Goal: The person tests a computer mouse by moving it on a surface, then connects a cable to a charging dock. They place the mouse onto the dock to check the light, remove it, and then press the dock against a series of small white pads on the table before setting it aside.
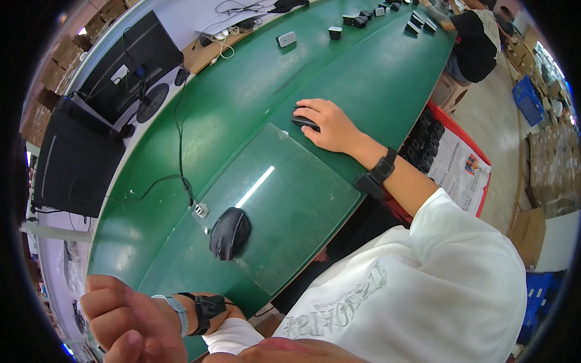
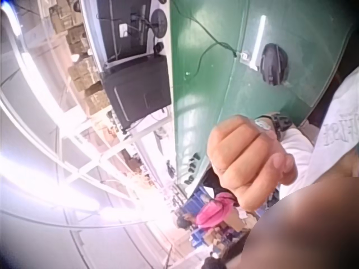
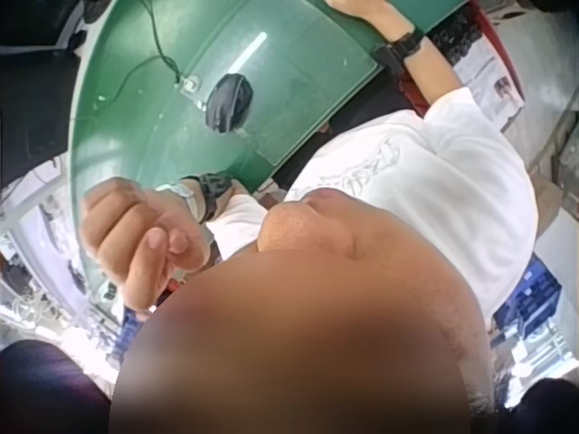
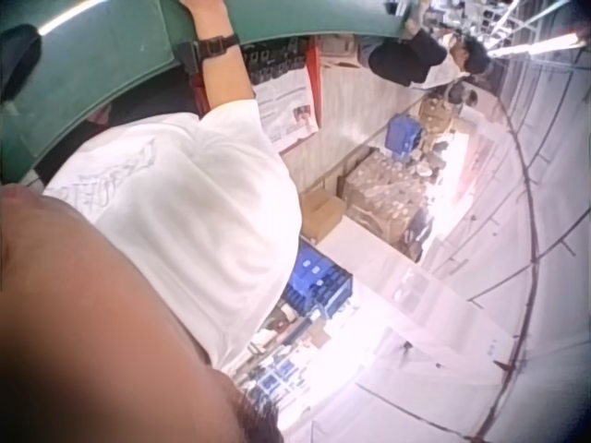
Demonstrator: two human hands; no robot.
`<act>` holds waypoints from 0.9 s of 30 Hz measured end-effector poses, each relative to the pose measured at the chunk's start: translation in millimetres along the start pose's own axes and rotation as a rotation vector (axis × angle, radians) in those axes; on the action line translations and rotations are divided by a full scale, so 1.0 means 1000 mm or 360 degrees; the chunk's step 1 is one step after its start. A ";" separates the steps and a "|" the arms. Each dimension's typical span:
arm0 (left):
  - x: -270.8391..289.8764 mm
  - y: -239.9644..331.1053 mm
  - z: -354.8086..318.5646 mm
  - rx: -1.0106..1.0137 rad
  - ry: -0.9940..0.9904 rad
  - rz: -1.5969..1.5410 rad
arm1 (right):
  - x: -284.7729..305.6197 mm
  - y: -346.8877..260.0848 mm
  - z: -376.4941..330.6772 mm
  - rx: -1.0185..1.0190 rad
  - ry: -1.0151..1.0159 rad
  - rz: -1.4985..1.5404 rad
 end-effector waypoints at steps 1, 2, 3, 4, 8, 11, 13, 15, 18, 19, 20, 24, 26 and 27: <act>0.000 -0.001 0.002 -0.0006 0.0002 0.0003 | 0.000 0.000 0.000 0.0002 -0.0043 0.0033; 0.000 -0.001 0.004 -0.0013 0.0006 0.0004 | 0.000 0.000 0.000 0.0018 -0.0084 0.0074; -0.001 -0.001 0.006 -0.0016 0.0008 0.0007 | 0.000 0.000 0.000 0.0009 -0.0084 0.0063; -0.001 -0.001 0.006 -0.0007 0.0016 0.0008 | 0.001 -0.001 0.000 0.0029 -0.0092 0.0096; 0.000 -0.001 0.006 0.0000 0.0031 0.0008 | 0.000 -0.002 0.001 0.0054 -0.0091 0.0139; -0.001 -0.001 0.005 0.0008 0.0033 -0.0002 | 0.000 -0.003 0.001 0.0055 -0.0076 0.0150; -0.002 -0.001 0.005 0.0003 0.0016 -0.0005 | 0.001 -0.002 0.001 0.0041 -0.0080 0.0142; -0.003 -0.002 0.006 -0.0010 -0.0003 -0.0009 | 0.002 -0.002 0.001 0.0038 -0.0077 0.0141; -0.006 -0.002 0.007 -0.0027 -0.0003 0.0004 | 0.002 -0.002 0.000 0.0040 -0.0084 0.0142; -0.006 -0.002 0.007 -0.0022 0.0033 0.0006 | 0.002 -0.002 0.000 0.0046 -0.0083 0.0139; -0.007 -0.002 0.006 -0.0017 0.0070 0.0008 | 0.002 -0.002 0.000 0.0065 -0.0087 0.0146; -0.006 0.001 0.005 -0.0007 0.0081 0.0030 | 0.001 -0.002 0.000 0.0062 -0.0090 0.0131; -0.005 0.002 0.005 -0.0008 0.0080 0.0038 | 0.001 -0.002 0.000 0.0030 -0.0099 0.0139; -0.005 0.002 0.005 -0.0007 0.0079 0.0036 | 0.001 -0.002 0.000 0.0018 -0.0100 0.0130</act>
Point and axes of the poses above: each hand's wrist, its own z-axis towards the middle knuckle, its own x-axis out of the back of the hand, y = z × x, the point moved 2 cm from there along z, towards the middle knuckle, and after that the axes turned 10 degrees about x, right-handed, at the moved point
